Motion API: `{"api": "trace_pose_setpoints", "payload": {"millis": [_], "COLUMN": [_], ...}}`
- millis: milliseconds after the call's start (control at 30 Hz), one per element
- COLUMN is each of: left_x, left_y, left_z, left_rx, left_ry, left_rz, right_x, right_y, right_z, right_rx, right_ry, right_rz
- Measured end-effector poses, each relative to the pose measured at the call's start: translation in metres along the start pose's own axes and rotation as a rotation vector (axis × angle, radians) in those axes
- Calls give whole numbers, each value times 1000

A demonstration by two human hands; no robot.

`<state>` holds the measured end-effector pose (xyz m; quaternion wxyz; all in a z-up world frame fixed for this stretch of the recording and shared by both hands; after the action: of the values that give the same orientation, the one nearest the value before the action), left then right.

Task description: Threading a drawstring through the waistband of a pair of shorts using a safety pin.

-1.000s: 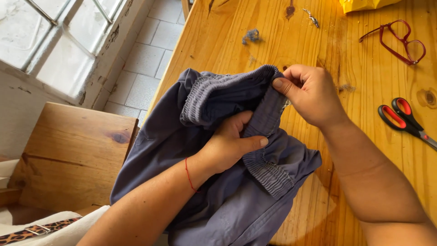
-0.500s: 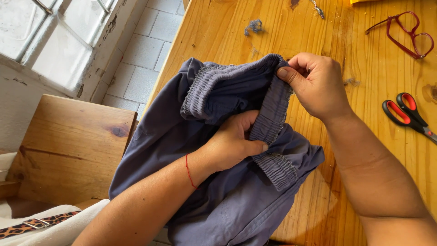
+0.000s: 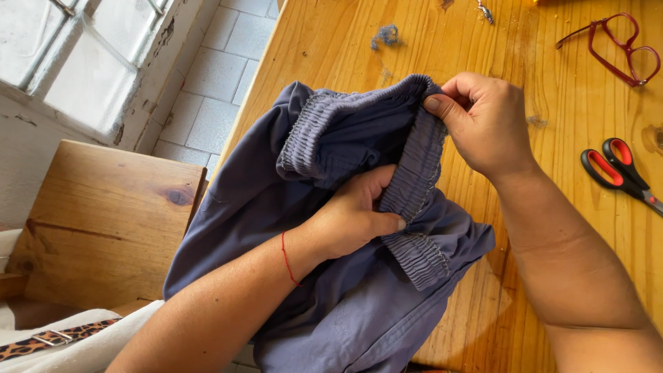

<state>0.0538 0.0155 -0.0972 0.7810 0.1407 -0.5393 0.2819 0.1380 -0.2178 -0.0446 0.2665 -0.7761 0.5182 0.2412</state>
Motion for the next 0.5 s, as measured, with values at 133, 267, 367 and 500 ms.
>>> {"api": "trace_pose_setpoints", "payload": {"millis": [133,267,367,500], "left_x": [-1,-12,-25,-47], "left_y": [0,1,-4,-11], "left_z": [-2,0,-6,-20], "left_rx": [-7,-13,110,182], "left_ry": [45,115,153,94], "left_rz": [38,80,115,178], "right_x": [-5,-17,-24,-28], "right_y": [3,5,7,11], "right_z": [0,-2,-3,-3], "right_rx": [6,6,-6,-55], "right_ry": [-12,13,10,-38], "right_rz": [-13,-21,-12,5]}}
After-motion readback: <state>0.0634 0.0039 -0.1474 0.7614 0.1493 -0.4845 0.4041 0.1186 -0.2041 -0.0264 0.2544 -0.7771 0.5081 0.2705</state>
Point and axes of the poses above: each hand's wrist, its own y-axis away from the middle knuckle, its own z-axis out of the palm, x = y × z, the point moved 4 cm from there along -y, towards the middle knuckle, and after that the axes turned 15 degrees about -x, right-handed, at the moved point
